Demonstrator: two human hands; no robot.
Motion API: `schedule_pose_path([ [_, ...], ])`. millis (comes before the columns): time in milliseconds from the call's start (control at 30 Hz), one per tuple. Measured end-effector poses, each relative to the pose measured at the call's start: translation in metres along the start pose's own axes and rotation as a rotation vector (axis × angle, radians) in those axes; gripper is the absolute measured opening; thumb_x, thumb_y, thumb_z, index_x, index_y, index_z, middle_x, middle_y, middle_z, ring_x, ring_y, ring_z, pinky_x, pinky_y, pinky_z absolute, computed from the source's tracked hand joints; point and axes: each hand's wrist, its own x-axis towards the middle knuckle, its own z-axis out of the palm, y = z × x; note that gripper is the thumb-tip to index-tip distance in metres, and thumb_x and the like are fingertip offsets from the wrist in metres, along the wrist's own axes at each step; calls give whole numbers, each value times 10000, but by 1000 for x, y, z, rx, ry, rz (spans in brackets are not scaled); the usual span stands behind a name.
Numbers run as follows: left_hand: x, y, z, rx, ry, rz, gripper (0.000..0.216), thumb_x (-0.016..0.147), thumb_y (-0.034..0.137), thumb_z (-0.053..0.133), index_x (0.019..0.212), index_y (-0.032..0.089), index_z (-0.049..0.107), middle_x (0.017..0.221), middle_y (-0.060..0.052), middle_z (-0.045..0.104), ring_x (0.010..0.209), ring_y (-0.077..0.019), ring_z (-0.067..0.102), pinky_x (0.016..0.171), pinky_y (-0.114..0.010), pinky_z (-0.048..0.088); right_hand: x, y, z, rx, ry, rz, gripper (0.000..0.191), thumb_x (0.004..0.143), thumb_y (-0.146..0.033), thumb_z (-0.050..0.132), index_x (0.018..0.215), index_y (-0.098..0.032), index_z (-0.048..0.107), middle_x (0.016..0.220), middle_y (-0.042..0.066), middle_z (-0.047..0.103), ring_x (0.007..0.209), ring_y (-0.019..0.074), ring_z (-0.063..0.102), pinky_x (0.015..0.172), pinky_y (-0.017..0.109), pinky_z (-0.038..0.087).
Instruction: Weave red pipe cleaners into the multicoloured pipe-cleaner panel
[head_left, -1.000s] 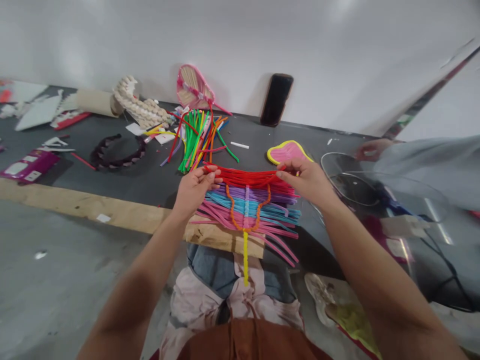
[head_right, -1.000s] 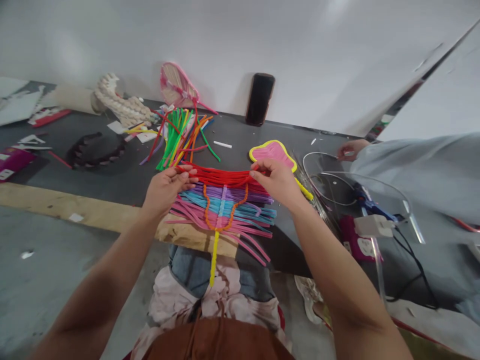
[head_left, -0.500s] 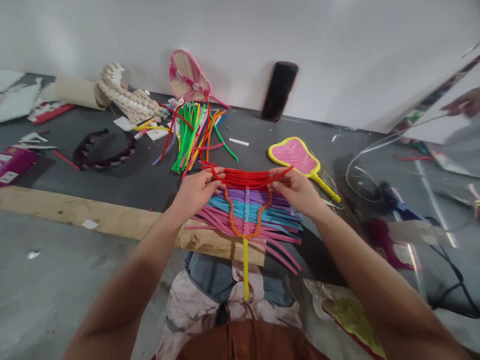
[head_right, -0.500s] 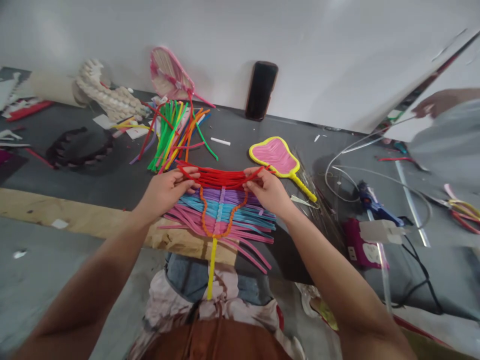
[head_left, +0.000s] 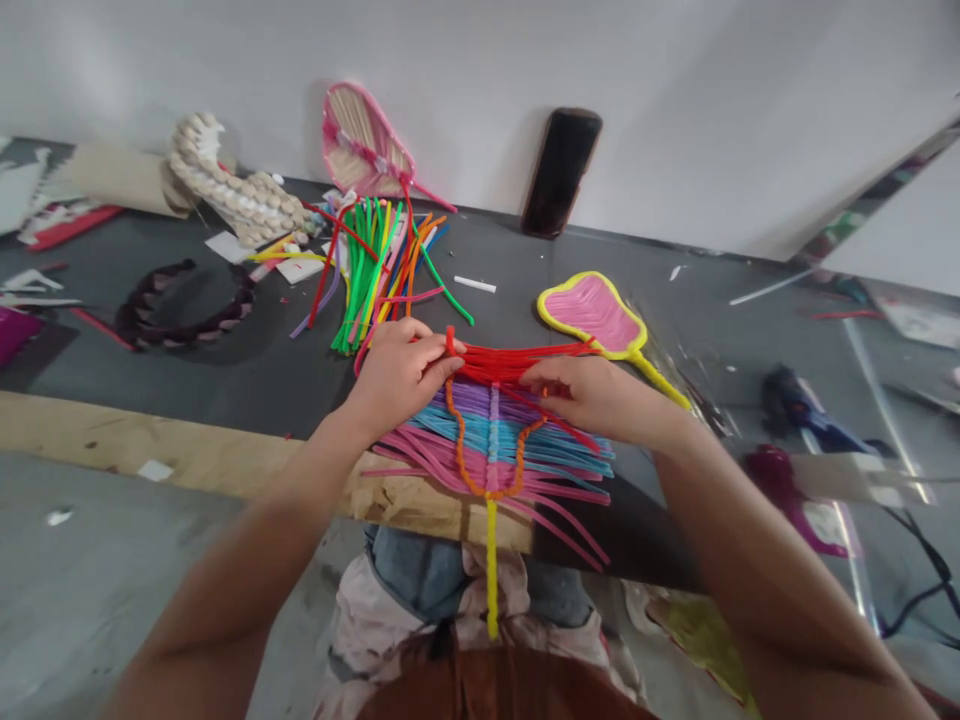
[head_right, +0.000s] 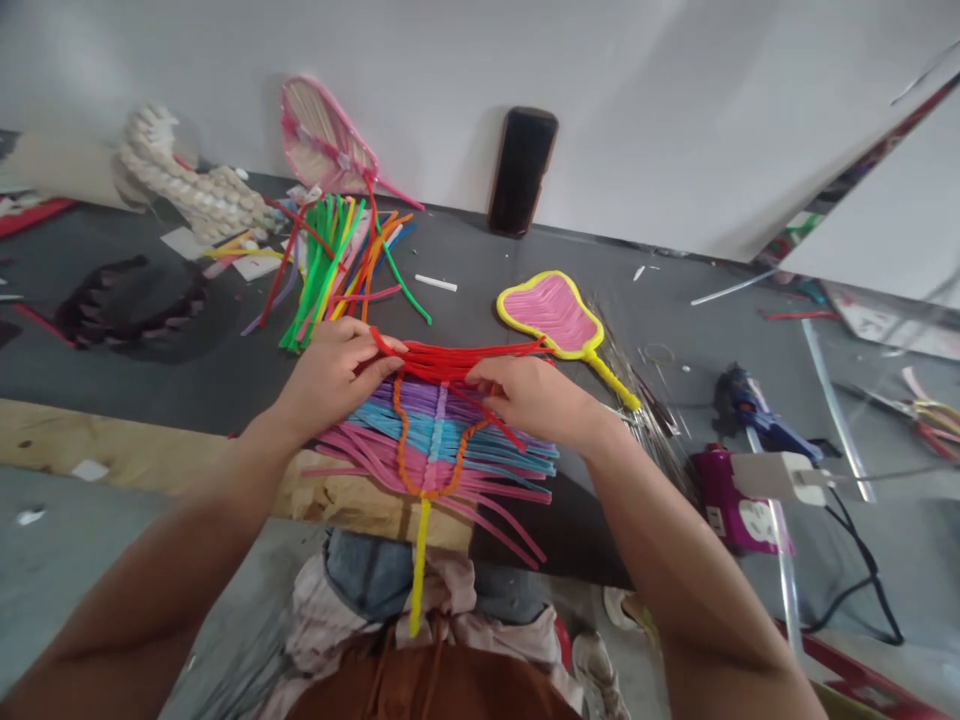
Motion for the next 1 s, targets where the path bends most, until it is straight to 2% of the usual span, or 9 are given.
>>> schedule_pose_path([
  [133, -2, -2, 4, -35, 10, -12, 257, 915, 396, 593, 1061, 255, 751, 933, -58, 614, 916, -209, 588, 897, -383, 438, 0, 9, 4, 61, -66, 5, 337, 816, -150, 559, 1116, -237, 686, 935, -15, 746, 794, 141, 670, 721, 246, 491],
  [267, -4, -3, 7, -40, -22, -31, 202, 898, 369, 625, 1008, 268, 761, 964, -48, 611, 929, -201, 573, 917, -387, 434, 1, 15, 9, 89, -63, -45, 349, 886, -154, 469, 1136, -248, 693, 1071, 6, 745, 950, 160, 683, 842, 285, 508],
  [400, -6, -5, 7, -41, -27, -42, 181, 897, 359, 630, 952, 256, 768, 959, -41, 598, 943, -193, 565, 933, -377, 433, 1, 17, 9, 100, -102, -31, 441, 830, -66, 453, 1140, -257, 703, 1063, -8, 751, 942, 150, 689, 844, 269, 521],
  [600, -8, -7, 8, -36, -22, -35, 165, 889, 350, 646, 925, 250, 773, 972, -42, 600, 956, -196, 578, 938, -383, 432, 4, 21, 8, 125, -140, -178, 368, 835, -77, 493, 1094, -218, 713, 1107, 26, 732, 1009, 151, 668, 902, 276, 503],
  [767, -9, -11, 12, -31, -15, -14, 166, 891, 360, 653, 927, 258, 778, 969, -47, 620, 958, -200, 595, 931, -388, 429, 2, 24, 18, 140, -54, -255, 244, 866, -122, 519, 984, -196, 719, 982, 45, 740, 911, 155, 673, 824, 262, 504],
  [933, -7, -9, 11, -11, -46, -2, 218, 919, 382, 609, 962, 244, 773, 950, -63, 641, 969, -217, 600, 904, -406, 422, 4, 11, 26, 175, 203, -157, 205, 909, -171, 503, 975, -183, 697, 912, 42, 737, 801, 145, 662, 725, 239, 484],
  [1000, -5, -6, 10, 6, -63, -2, 228, 930, 372, 593, 982, 239, 770, 939, -69, 647, 977, -227, 594, 903, -419, 411, 8, 5, 26, 141, 266, -118, 185, 910, -184, 516, 945, -177, 698, 877, 37, 731, 776, 145, 653, 705, 236, 467],
])
